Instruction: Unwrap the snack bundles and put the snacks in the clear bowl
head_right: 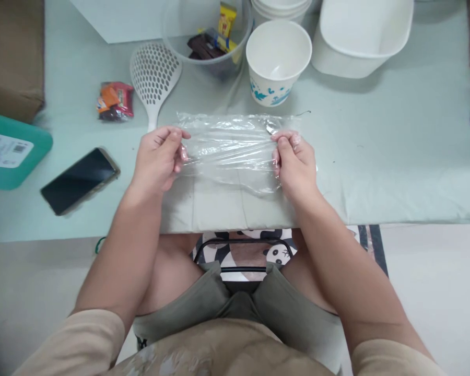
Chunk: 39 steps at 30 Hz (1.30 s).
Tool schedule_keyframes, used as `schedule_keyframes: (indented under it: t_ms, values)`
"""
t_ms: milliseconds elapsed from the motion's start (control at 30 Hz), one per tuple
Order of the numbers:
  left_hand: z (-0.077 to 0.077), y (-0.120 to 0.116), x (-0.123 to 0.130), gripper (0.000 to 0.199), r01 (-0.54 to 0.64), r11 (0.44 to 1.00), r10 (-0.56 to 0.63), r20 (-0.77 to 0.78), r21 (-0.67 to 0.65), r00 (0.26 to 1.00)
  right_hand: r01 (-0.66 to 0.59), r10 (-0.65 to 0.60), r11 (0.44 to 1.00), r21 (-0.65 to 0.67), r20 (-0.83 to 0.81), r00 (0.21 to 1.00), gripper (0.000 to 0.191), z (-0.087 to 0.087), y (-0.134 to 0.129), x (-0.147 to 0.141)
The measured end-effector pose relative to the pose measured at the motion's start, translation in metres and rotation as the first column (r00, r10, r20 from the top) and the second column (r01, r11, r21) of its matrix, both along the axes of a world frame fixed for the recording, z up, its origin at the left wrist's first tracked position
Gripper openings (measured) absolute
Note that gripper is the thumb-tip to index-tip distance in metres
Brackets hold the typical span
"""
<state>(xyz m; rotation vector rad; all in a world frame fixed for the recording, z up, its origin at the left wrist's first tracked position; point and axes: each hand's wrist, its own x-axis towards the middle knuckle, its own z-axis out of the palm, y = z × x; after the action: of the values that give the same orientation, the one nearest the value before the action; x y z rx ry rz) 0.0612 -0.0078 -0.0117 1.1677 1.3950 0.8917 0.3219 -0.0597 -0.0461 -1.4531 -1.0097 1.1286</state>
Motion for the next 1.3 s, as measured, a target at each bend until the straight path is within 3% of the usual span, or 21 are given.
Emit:
schedule_keyframes:
  t_ms: [133,233,400,633,767,1033,1167,1300]
  values:
    - [0.005,-0.001,0.000,0.030,0.056,0.993,-0.049,0.068,-0.108,0.996,0.032,-0.038,0.996,-0.078,-0.083,0.996,0.041,0.008,0.000,-0.003]
    - [0.007,-0.001,0.002,0.020,0.118,0.982,-0.103,0.104,-0.147,0.989,-0.015,0.009,0.997,-0.070,-0.078,0.997,0.039,0.009,-0.001,-0.004]
    - [0.008,0.001,0.003,0.011,0.042,0.990,-0.020,0.157,-0.136,0.987,-0.121,0.120,0.992,-0.042,-0.040,0.992,0.038,0.001,-0.002,-0.001]
    - [0.003,0.004,0.000,0.012,-0.002,0.988,0.067,0.416,-0.154,0.907,-0.285,0.293,0.950,0.126,-0.048,0.955,0.095,-0.009,-0.006,0.003]
    - [0.003,0.003,0.004,0.017,-0.011,0.987,0.073,0.387,-0.159,0.919,-0.304,0.309,0.948,0.097,-0.047,0.950,0.111,-0.014,-0.006,0.003]
    - [0.008,0.002,0.003,0.023,-0.026,0.990,0.034,0.053,-0.137,0.998,-0.090,0.090,0.996,0.003,-0.056,0.994,0.083,-0.014,-0.003,0.004]
    - [0.013,0.000,0.001,0.023,0.021,0.989,-0.023,-0.010,-0.149,1.000,-0.078,0.064,0.990,-0.119,-0.121,0.991,0.055,-0.004,-0.002,0.003]
    - [0.019,-0.003,-0.001,0.040,0.052,0.983,-0.057,-0.020,-0.177,0.998,-0.114,0.079,0.973,-0.201,-0.171,0.982,0.037,0.012,-0.002,-0.001]
